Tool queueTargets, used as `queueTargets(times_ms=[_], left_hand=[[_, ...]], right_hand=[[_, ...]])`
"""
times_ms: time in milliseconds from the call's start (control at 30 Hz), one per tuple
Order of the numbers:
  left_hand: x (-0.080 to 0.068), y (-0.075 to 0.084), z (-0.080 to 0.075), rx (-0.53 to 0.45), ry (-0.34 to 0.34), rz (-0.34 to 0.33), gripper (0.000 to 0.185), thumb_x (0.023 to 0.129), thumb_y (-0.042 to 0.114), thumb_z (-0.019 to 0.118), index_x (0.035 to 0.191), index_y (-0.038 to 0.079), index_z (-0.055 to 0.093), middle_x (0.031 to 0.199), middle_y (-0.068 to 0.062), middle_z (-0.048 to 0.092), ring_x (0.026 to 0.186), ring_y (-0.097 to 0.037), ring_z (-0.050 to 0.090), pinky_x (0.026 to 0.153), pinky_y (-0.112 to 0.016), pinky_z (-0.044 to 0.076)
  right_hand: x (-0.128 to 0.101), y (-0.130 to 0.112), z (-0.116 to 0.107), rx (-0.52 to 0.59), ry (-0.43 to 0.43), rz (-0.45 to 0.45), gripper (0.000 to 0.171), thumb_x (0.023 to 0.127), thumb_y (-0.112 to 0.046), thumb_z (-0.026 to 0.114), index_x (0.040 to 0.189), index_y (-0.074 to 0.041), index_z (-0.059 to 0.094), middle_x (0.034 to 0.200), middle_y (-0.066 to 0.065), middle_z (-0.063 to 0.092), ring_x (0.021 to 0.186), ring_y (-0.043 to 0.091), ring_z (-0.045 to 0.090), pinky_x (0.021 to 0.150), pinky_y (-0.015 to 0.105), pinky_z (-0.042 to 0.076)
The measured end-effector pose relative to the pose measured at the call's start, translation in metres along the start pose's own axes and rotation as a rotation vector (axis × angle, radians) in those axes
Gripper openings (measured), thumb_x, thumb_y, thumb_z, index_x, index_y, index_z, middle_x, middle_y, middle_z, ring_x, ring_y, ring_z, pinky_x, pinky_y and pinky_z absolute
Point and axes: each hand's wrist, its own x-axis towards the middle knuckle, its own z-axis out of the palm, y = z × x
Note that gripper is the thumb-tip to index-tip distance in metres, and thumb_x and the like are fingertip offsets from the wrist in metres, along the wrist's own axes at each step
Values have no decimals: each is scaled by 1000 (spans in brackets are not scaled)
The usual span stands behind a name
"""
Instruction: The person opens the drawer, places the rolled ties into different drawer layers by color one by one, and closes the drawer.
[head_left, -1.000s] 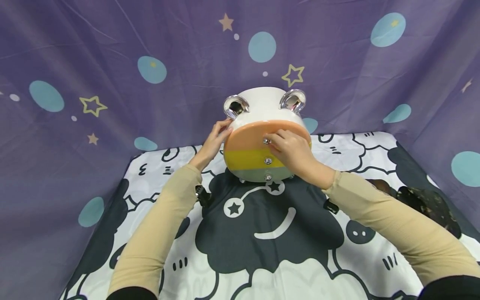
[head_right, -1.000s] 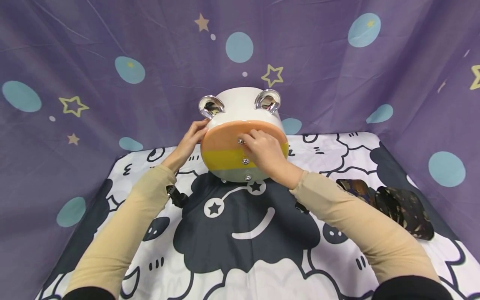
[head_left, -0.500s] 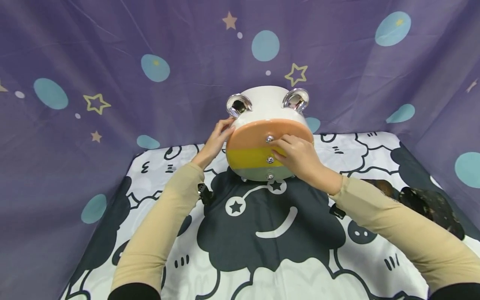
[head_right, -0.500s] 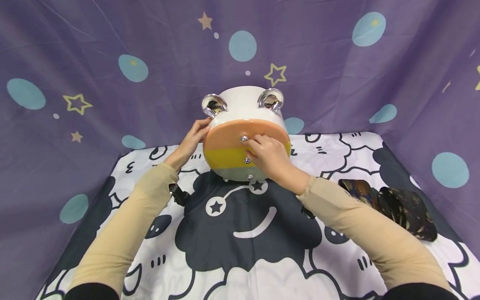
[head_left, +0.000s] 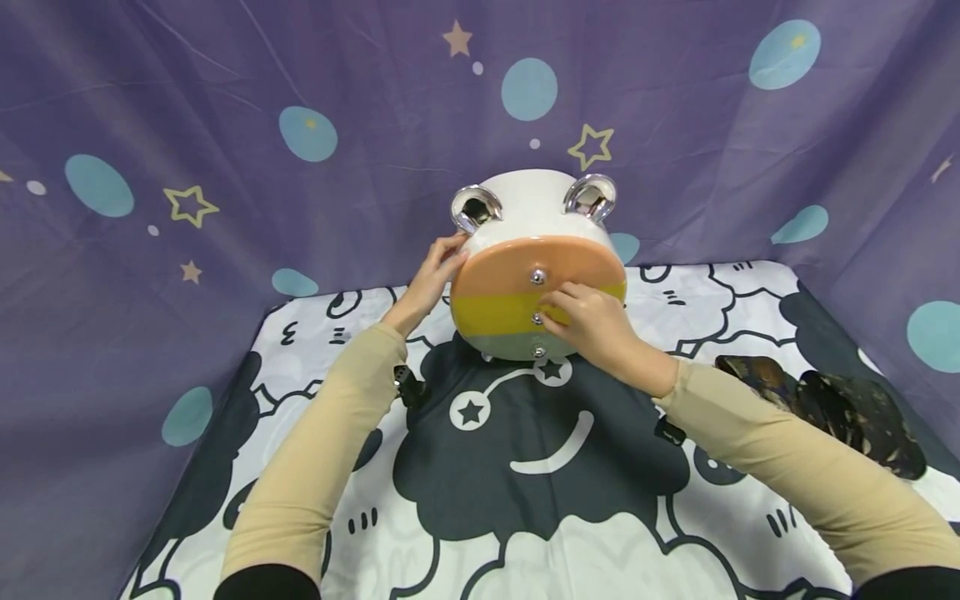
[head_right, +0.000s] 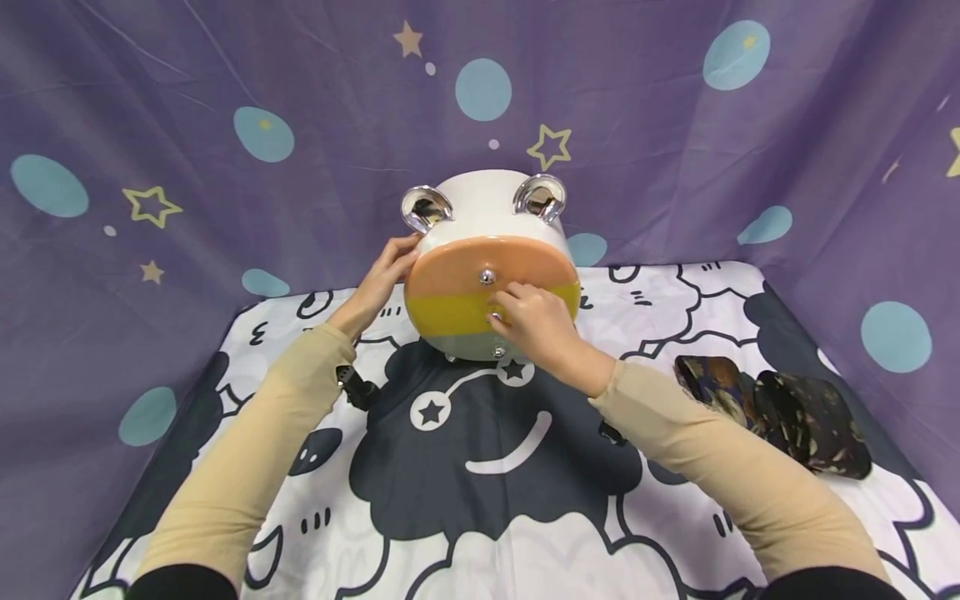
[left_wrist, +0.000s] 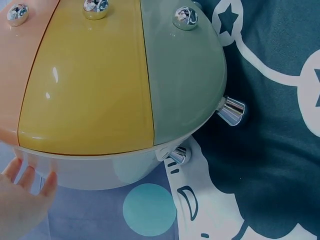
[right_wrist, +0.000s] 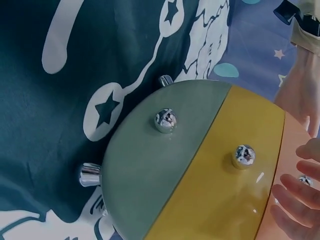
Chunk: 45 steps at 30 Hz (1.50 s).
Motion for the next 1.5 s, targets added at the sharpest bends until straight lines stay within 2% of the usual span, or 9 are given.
queueTargets(times_ms=[400,833,1200,1333,1433,1500], left_hand=[[0,0,0,-15,-4,3,35,93,16,43,124,0,41,140,-11,29,127,-23,27,105,-31,21],[-2,1,-1,22,-42,-41,38,94,25,41,127,6,39,142,-5,25,129,-20,24,105,-33,21],[-1,0,-2,-6,-41,-18,36,94,22,41,125,3,41,141,-9,27,130,-20,23,106,-32,19],[0,0,-3,-3,-43,-30,37,95,23,41,126,4,40,141,-7,27,130,-19,22,106,-31,20],[-2,2,-4,-10,-59,-59,37,95,24,41,127,6,39,142,-6,24,131,-19,21,106,-32,19],[-6,10,-3,-11,-73,-64,38,95,23,39,128,4,38,143,-8,22,131,-21,19,106,-34,18]], right_hand=[[-9,2,9,27,-68,90,14,71,-12,72,84,-6,67,75,5,61,69,18,59,57,30,48],[-14,7,17,41,-108,167,16,73,-13,72,87,-6,67,80,5,63,72,19,61,60,29,49],[-14,7,22,68,-139,204,17,74,-14,71,88,-6,66,81,5,63,74,19,62,63,32,50],[-12,7,24,97,-168,234,17,75,-13,70,89,-5,66,82,7,63,75,20,61,65,33,50],[-10,7,24,113,-201,262,16,75,-12,69,89,-5,66,82,7,64,74,20,61,65,33,50],[-9,7,25,118,-218,275,15,75,-11,68,88,-6,65,82,6,64,73,19,61,65,33,50]])
